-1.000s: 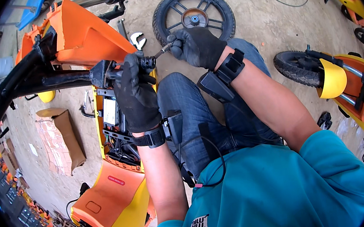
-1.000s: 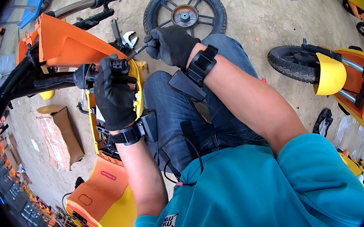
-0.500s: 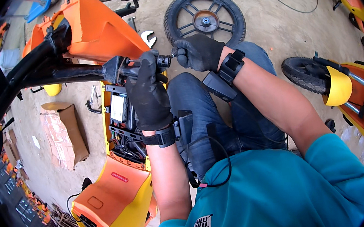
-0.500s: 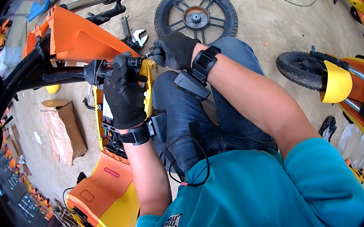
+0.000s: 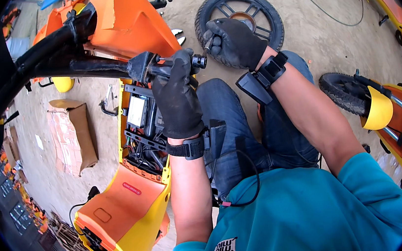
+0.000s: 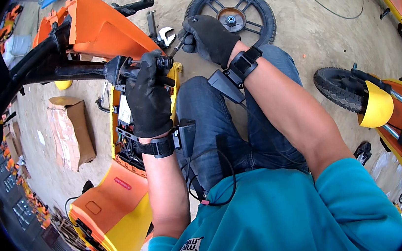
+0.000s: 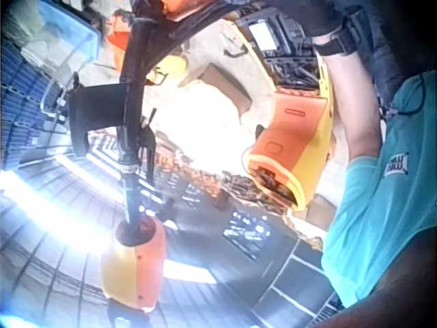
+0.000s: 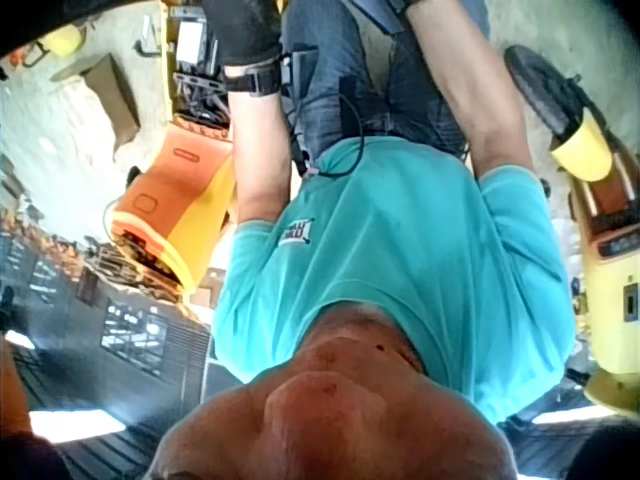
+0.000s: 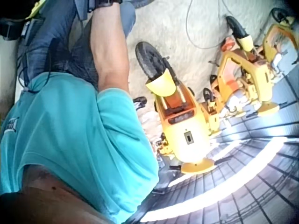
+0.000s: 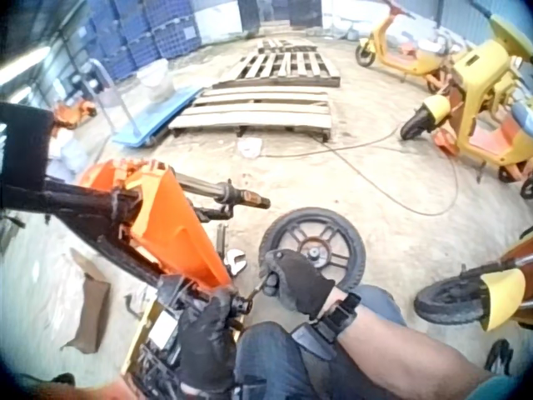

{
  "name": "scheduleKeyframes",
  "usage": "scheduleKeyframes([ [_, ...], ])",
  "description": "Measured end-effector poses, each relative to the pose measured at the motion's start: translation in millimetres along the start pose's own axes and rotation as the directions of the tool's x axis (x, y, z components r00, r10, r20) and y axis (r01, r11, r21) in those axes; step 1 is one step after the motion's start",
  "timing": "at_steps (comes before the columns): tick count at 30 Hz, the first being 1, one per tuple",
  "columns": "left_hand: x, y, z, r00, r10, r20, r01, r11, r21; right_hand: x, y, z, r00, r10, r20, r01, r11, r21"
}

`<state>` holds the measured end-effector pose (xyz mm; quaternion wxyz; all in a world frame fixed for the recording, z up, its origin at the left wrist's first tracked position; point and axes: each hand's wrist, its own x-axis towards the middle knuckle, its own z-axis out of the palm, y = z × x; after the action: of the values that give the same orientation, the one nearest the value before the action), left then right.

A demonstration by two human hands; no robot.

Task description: The person uses a screwdriver to loosen and tighten screws on a black handlebar component, handling a small cylindrical part and electrical wires.

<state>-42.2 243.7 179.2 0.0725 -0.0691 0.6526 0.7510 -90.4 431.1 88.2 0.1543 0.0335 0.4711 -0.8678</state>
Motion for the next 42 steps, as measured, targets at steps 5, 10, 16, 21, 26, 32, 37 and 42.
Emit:
scheduleKeyframes([
  [5, -2, -14, -1, 0.979, 0.188, 0.082, -0.201, 0.956, 0.215, 5, -66, 29, 0.863, -0.5, 0.07, 0.442, 0.682, -0.582],
  [10, -3, -11, 1, 0.997, 0.074, 0.036, -0.079, 0.983, 0.166, -6, -122, 104, 0.693, -0.568, 0.445, 0.641, 0.202, -0.74],
  [16, 1, 0, 14, 0.999, -0.034, 0.014, 0.035, 0.994, -0.107, -25, -86, 26, 0.859, -0.45, -0.244, 0.187, 0.72, -0.669],
  [21, 1, -4, 16, 0.998, -0.019, -0.061, 0.006, 0.976, -0.219, -26, -62, 8, 0.772, -0.634, 0.046, 0.229, 0.21, -0.95],
  [26, -5, -17, 12, 0.937, 0.344, -0.06, -0.311, 0.9, 0.307, -16, -63, 19, 0.809, -0.578, 0.107, 0.326, 0.289, -0.9],
  [32, -5, -17, 13, 0.959, 0.265, -0.099, -0.225, 0.928, 0.298, -7, -55, 19, 0.666, -0.723, 0.182, 0.508, 0.261, -0.821],
  [37, -5, -14, 10, 0.971, 0.222, -0.094, -0.177, 0.921, 0.348, -15, -48, 5, 0.79, -0.595, 0.147, 0.225, 0.059, -0.973],
  [42, -3, -19, 6, 0.935, 0.355, -0.016, -0.31, 0.836, 0.453, -19, -46, 5, 0.884, -0.467, 0.012, 0.25, 0.451, -0.857],
])
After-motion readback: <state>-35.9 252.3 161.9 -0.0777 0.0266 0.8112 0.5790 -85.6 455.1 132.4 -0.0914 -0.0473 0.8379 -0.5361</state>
